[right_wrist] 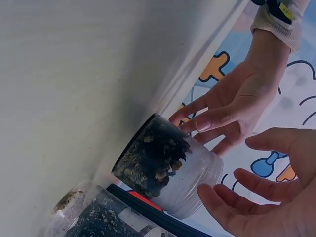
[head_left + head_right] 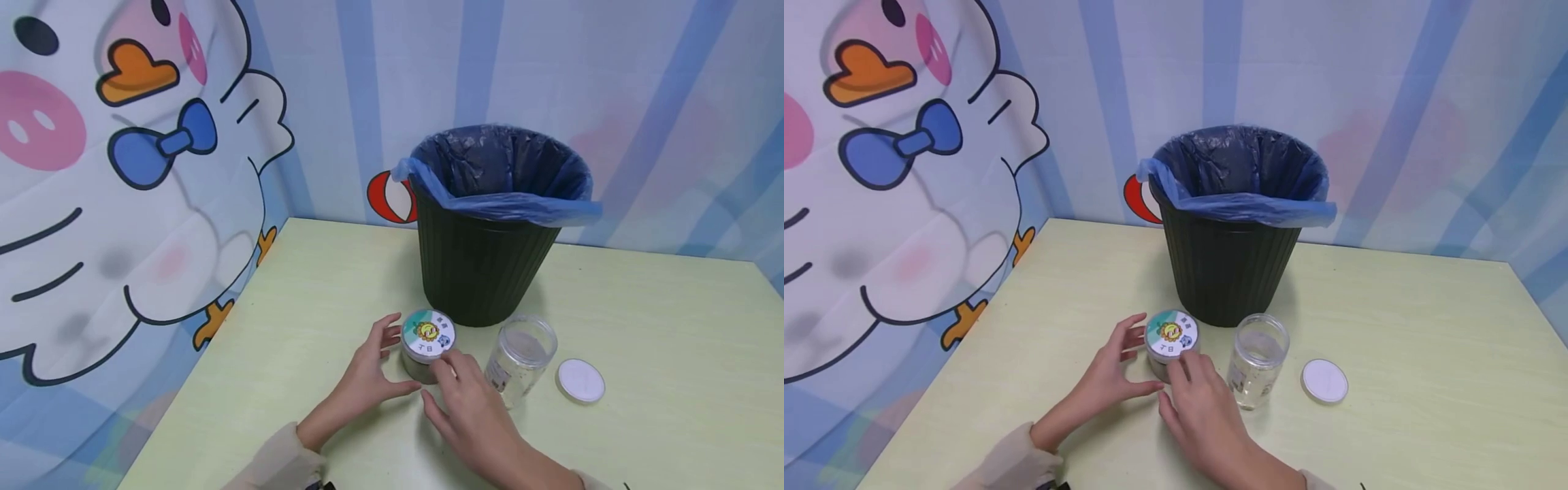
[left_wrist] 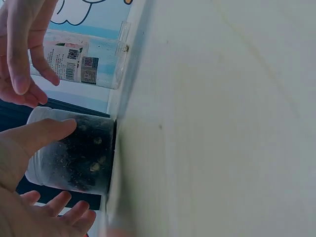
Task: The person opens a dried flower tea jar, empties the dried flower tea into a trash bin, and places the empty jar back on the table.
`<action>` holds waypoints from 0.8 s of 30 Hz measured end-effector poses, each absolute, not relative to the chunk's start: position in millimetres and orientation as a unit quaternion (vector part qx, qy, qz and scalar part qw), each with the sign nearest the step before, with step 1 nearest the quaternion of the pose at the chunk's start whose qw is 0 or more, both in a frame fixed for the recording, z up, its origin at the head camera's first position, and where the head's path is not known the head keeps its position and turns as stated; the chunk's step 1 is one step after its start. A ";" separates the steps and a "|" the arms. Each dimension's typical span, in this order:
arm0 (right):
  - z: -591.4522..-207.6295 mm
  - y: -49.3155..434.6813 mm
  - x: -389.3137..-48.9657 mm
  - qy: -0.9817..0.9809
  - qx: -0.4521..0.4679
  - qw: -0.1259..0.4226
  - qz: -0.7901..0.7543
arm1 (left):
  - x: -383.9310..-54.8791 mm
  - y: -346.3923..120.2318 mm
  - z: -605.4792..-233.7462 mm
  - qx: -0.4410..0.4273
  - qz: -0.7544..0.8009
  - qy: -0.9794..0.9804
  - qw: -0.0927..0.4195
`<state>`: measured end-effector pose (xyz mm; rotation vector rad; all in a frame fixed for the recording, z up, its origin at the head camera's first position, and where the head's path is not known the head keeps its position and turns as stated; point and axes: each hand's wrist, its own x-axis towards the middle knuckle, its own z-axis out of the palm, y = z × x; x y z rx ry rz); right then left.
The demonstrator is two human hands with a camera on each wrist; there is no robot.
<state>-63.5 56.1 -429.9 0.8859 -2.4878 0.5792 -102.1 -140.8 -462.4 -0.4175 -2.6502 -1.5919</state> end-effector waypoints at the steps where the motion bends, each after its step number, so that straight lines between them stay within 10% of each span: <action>1: -430.0 55.6 -65.2 -0.898 0.316 0.226 0.205 | -103.2 -139.9 -463.5 -0.135 -0.512 -0.848 0.009; 24: -435.6 44.2 -88.7 -0.914 0.235 0.264 0.198 | -121.7 -117.2 -472.0 -0.153 -0.512 -0.845 0.022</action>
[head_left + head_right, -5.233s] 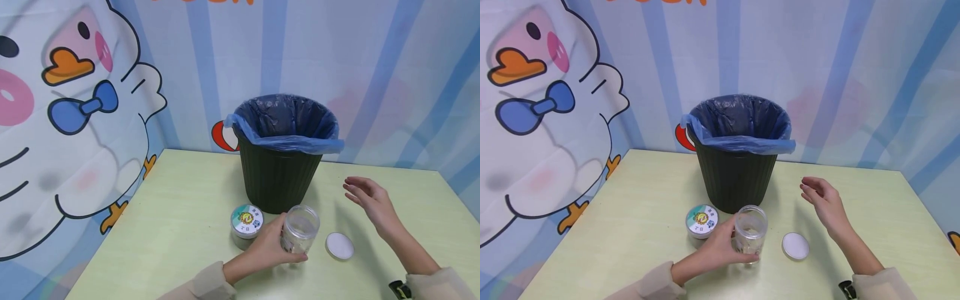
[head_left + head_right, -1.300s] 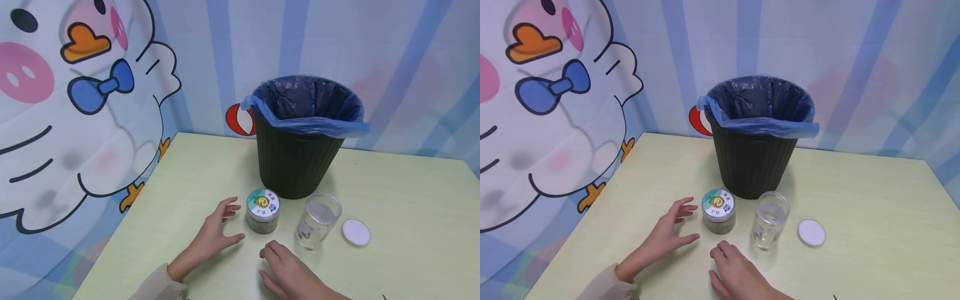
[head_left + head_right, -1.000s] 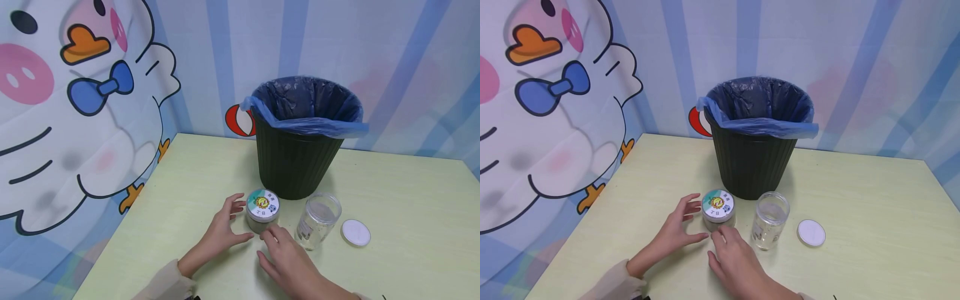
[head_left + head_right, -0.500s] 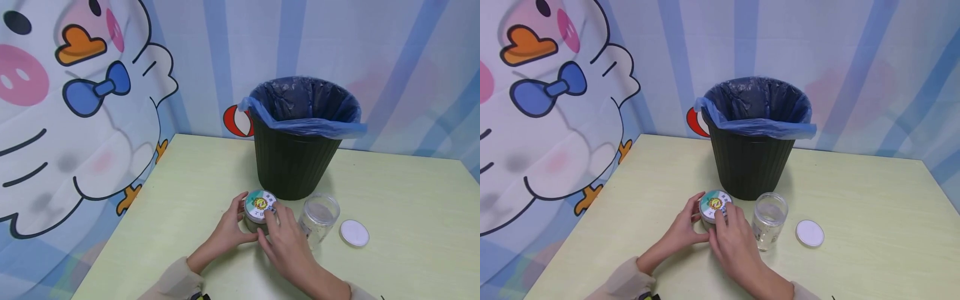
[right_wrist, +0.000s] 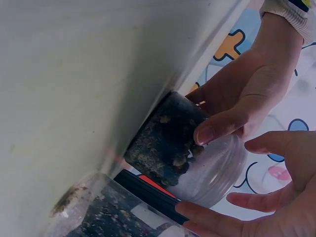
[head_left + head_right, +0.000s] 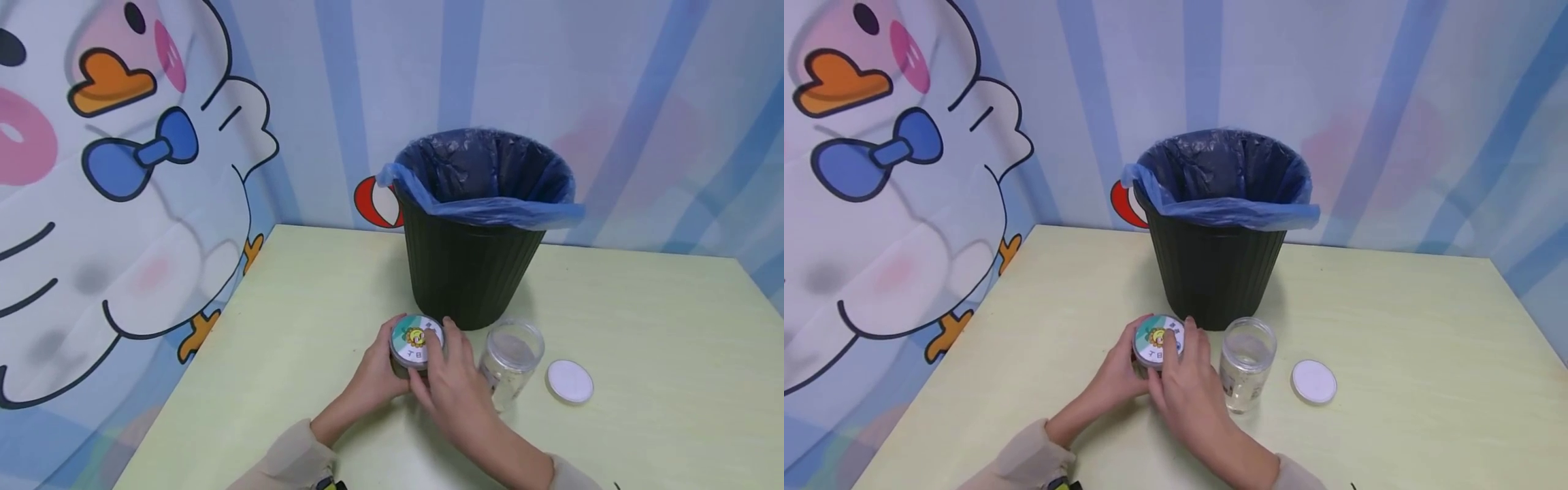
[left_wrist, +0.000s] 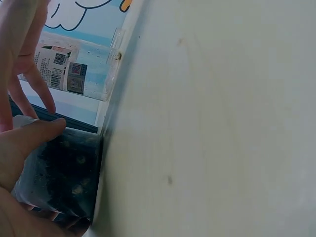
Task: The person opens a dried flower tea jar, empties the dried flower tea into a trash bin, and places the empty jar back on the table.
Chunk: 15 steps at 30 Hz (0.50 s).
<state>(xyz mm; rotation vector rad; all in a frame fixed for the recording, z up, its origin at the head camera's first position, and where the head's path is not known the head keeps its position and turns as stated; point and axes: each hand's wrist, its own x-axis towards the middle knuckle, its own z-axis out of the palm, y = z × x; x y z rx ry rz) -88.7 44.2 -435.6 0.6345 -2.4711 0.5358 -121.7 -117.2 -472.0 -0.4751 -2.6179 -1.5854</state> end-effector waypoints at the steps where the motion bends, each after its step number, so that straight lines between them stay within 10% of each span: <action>1: -436.8 43.9 -88.7 -0.915 0.232 0.261 0.199 | -121.6 -117.0 -472.7 -0.151 -0.513 -0.845 0.021; 15: -436.0 41.6 -87.7 -0.918 0.234 0.228 0.227 | -113.9 -114.4 -466.6 -0.161 -0.526 -0.835 0.036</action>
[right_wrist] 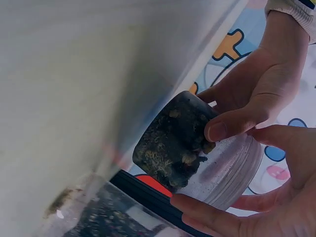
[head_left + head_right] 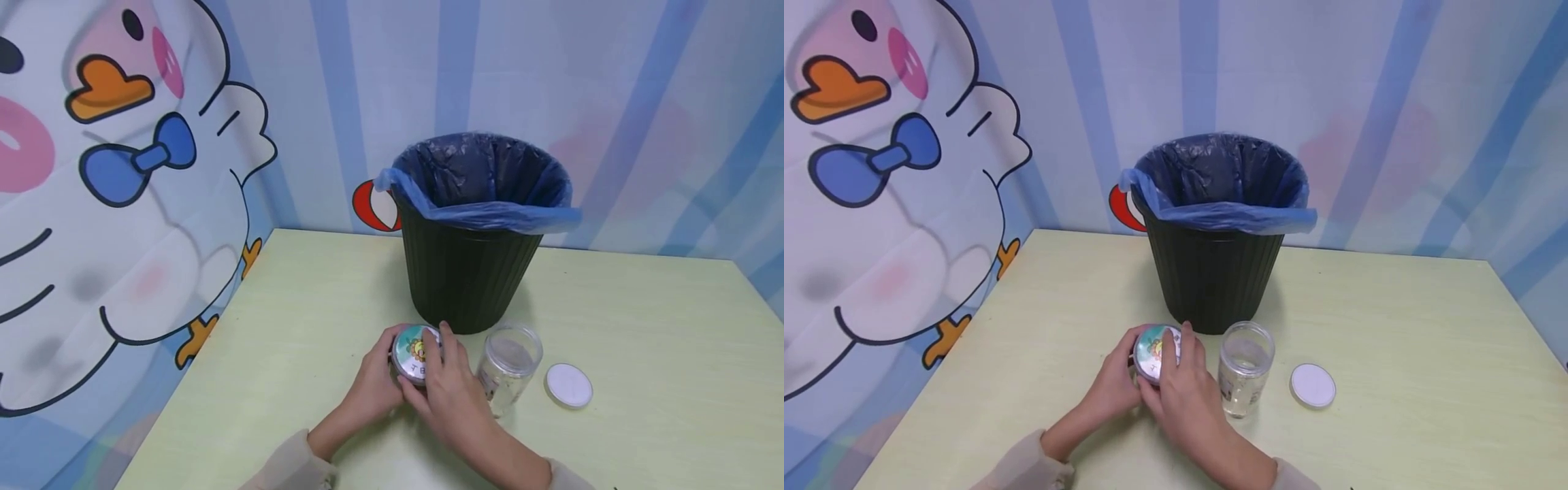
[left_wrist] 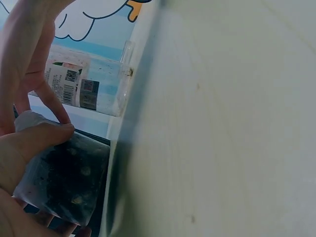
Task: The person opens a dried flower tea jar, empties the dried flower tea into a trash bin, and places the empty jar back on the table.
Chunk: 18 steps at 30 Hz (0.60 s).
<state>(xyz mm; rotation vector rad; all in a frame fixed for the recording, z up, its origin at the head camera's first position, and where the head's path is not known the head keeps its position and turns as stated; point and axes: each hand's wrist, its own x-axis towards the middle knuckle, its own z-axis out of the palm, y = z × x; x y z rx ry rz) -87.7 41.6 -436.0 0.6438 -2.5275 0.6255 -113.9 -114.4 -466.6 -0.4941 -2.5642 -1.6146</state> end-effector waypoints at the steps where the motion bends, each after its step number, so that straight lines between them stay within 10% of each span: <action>1: -434.5 41.4 -86.5 -0.918 0.234 0.226 0.227 | -112.7 -114.6 -465.2 -0.162 -0.526 -0.834 0.037; 18: -409.6 40.4 -70.5 -0.926 0.243 0.211 0.199 | -96.3 -118.2 -441.3 -0.176 -0.510 -0.840 0.058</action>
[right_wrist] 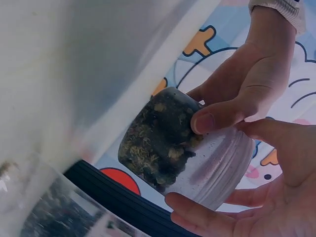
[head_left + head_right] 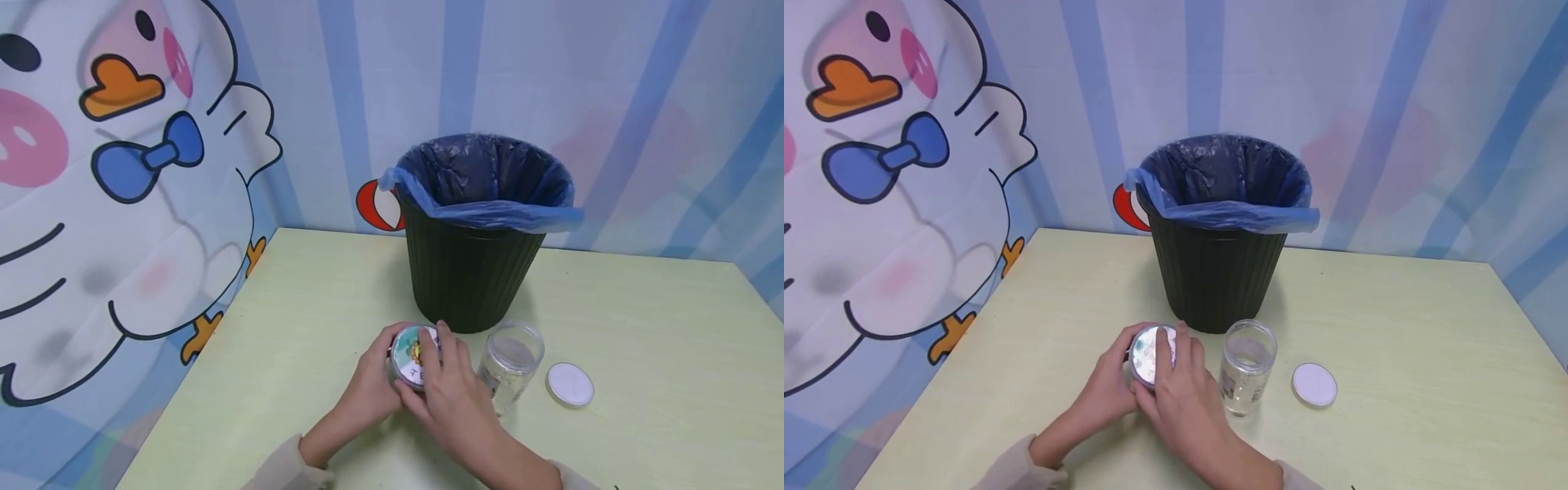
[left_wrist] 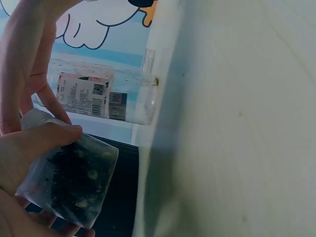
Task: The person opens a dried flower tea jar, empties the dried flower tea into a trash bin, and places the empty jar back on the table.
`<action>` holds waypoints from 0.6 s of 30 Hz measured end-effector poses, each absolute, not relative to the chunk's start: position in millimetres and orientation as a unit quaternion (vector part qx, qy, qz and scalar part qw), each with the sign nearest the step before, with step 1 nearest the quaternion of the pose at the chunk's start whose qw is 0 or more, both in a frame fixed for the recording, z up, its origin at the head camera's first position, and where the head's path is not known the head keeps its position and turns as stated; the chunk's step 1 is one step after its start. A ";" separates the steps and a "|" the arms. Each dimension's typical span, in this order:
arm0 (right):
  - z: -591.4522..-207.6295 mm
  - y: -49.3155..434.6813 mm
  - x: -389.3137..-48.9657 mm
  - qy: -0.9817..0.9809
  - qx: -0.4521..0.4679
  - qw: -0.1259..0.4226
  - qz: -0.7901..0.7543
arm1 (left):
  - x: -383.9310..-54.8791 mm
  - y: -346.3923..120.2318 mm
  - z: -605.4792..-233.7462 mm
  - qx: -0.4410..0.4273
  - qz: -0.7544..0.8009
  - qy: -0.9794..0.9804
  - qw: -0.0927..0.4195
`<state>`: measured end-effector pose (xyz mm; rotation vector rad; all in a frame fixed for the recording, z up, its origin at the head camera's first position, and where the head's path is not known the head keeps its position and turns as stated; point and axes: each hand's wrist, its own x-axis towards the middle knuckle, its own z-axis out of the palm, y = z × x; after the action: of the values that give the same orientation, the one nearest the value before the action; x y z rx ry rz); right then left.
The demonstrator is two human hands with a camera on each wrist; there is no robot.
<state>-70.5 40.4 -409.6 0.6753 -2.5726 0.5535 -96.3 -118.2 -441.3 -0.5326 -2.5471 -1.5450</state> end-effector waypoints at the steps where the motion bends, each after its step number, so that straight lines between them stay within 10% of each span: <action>1: -407.6 41.0 -69.3 -0.925 0.243 0.211 0.200 | -95.6 -118.4 -438.9 -0.180 -0.507 -0.841 0.058; 18: -339.4 65.5 -58.5 -0.924 0.248 0.176 0.232 | -91.4 -111.7 -381.4 -0.258 -0.461 -0.844 0.087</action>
<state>-58.5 65.5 -339.4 0.7036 -2.6165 0.6557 -91.4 -111.7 -381.4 -0.7675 -2.5147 -1.3742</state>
